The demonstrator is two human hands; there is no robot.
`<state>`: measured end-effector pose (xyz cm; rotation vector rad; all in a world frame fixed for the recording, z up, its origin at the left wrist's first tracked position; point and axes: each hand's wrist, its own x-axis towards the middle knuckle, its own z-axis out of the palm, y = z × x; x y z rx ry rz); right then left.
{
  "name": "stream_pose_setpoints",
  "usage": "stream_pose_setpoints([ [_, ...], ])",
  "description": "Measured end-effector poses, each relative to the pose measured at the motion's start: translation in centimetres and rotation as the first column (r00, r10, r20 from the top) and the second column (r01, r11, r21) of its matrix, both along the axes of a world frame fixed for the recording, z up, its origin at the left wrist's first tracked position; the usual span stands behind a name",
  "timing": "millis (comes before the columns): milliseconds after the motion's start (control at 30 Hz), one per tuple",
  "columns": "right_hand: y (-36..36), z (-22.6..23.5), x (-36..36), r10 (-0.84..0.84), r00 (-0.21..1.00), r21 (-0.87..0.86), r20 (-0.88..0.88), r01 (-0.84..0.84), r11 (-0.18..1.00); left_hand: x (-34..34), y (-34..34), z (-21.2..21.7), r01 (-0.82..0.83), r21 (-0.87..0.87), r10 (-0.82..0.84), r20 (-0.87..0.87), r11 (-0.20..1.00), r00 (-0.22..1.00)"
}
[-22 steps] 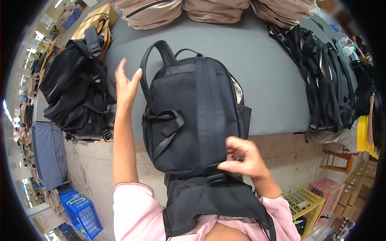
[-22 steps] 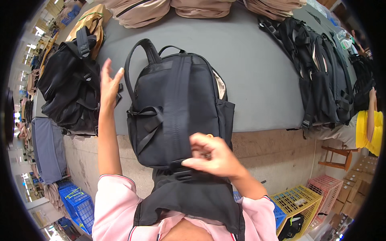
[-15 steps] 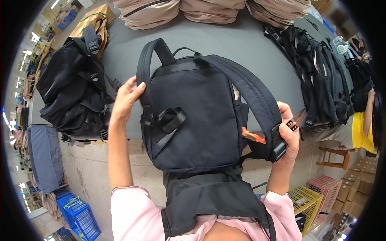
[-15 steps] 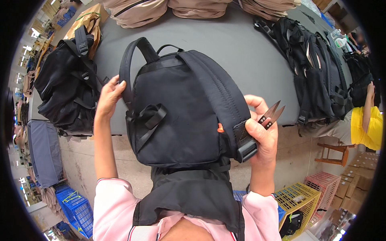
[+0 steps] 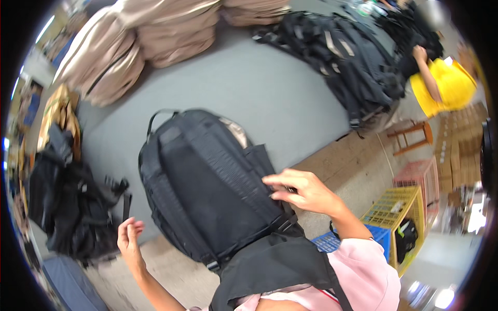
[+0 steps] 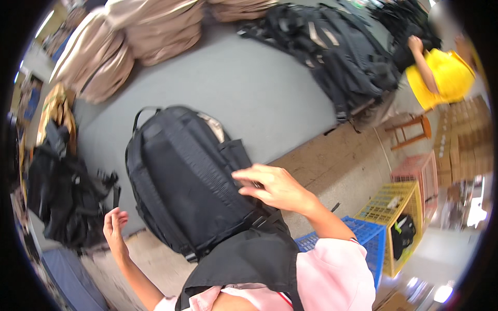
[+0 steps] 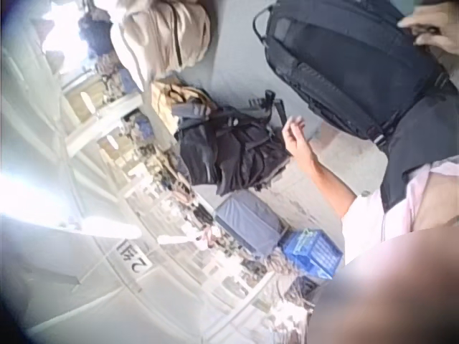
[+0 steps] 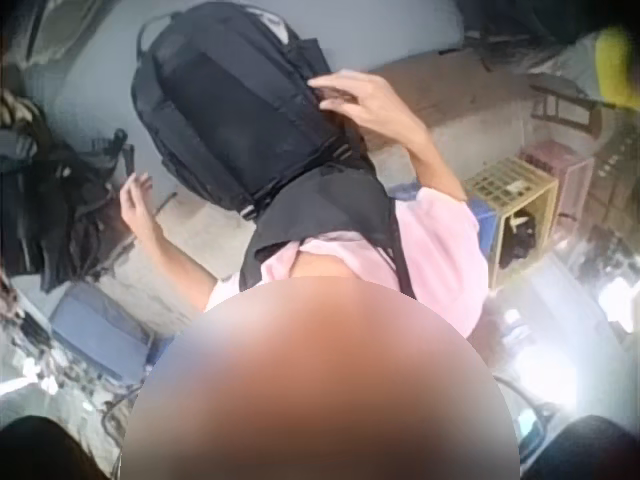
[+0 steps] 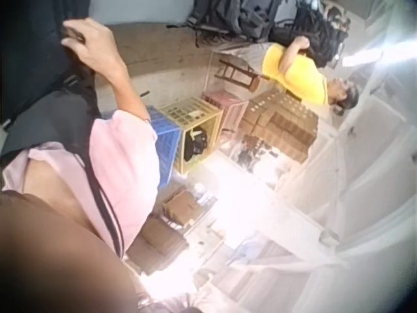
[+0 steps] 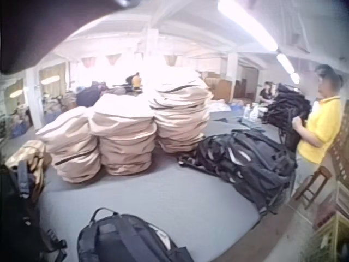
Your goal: Trim loose threads from a backpack using small scissors.
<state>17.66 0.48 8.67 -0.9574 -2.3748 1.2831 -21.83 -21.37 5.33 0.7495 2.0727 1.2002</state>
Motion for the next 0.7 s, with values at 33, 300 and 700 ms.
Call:
stream_pose_setpoints([
  [33,0.2,0.2,-0.6,-0.143,0.989,0.074,-0.026,0.145,0.987,-0.7,0.7,-1.5,-0.136,0.091,0.143,-0.083,0.987,0.986],
  [300,-2.9,-5.7,-0.1,-0.346,0.938,-0.468,-0.027,0.294,0.833,3.5,1.0,-7.1,-0.211,0.011,0.172,0.537,0.977,0.826],
  [700,-0.8,-1.3,0.0,-0.424,0.835,-0.266,-0.35,0.345,0.9,8.4,8.2,3.8,-0.128,0.263,0.084,0.171,0.956,0.982],
])
